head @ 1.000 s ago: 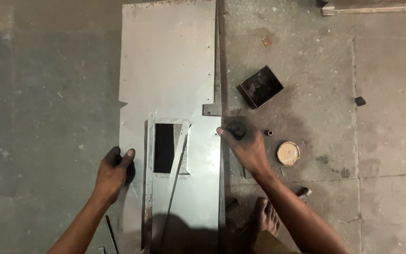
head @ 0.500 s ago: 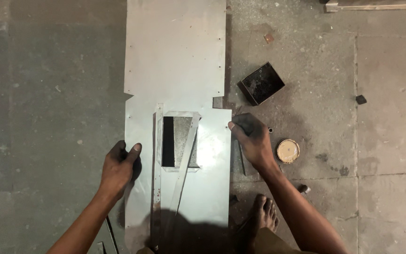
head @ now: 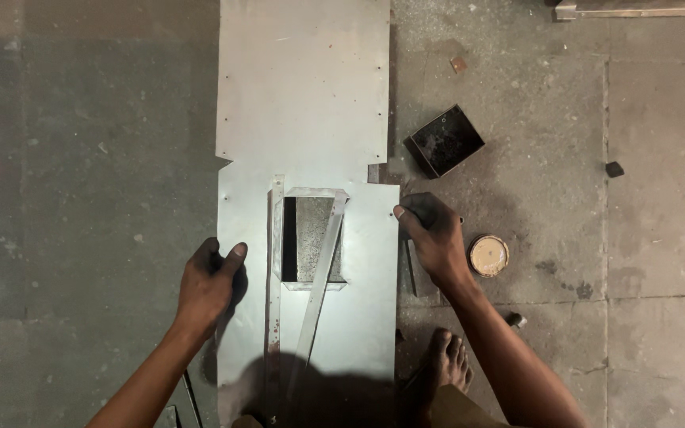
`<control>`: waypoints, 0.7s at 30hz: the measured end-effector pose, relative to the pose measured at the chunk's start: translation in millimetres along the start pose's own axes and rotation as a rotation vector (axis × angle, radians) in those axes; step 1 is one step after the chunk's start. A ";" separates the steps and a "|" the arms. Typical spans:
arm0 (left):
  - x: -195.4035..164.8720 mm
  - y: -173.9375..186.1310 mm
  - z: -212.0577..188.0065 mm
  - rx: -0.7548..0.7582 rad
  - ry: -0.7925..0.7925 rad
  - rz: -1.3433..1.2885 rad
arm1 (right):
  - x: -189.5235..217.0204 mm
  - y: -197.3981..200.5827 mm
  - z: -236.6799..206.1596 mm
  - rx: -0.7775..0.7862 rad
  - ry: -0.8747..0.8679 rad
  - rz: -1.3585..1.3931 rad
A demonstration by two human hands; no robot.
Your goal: The person uses a hammer and a punch to shape and flatten sections of a metal sheet on a floor workspace.
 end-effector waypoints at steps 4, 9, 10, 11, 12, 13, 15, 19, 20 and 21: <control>-9.7 1.0 -4.5 0.000 -0.066 0.009 | -4.1 0.1 0.3 0.004 -0.023 0.005; -57.6 12.4 -41.0 -0.530 -0.654 0.437 | -8.1 2.7 4.3 0.041 -0.016 0.034; -70.3 10.4 -55.6 -0.792 -0.965 0.647 | -8.5 3.4 5.5 0.047 -0.008 0.045; -76.1 6.1 -55.8 -0.513 -0.764 0.605 | -8.8 4.1 6.1 0.054 0.001 0.057; -79.5 -1.3 -55.8 -0.235 -0.559 0.557 | -9.4 4.7 7.2 0.057 -0.013 0.059; -79.8 -10.6 -57.7 0.043 -0.351 0.501 | -10.1 5.1 7.7 0.059 -0.030 0.061; -90.4 -38.5 -67.9 0.176 -0.696 0.634 | -10.6 5.5 8.7 0.071 -0.026 0.074; -79.3 -77.8 -74.0 0.465 -0.507 0.737 | -9.0 5.8 9.9 0.074 0.045 0.074; -78.1 -84.7 -74.7 0.470 -0.513 0.650 | -8.6 6.0 10.2 0.068 0.053 0.063; -76.7 -90.2 -75.0 0.475 -0.498 0.596 | -7.9 6.7 9.8 0.052 0.063 0.014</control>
Point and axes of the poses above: each hand's wrist, its own z-axis towards the middle knuckle, its own y-axis out of the back of the hand, x = y × z, the point moved 2 cm from there along z, towards the middle knuckle, and after that the axes turned 4 degrees about x, right-handed, at the moved point
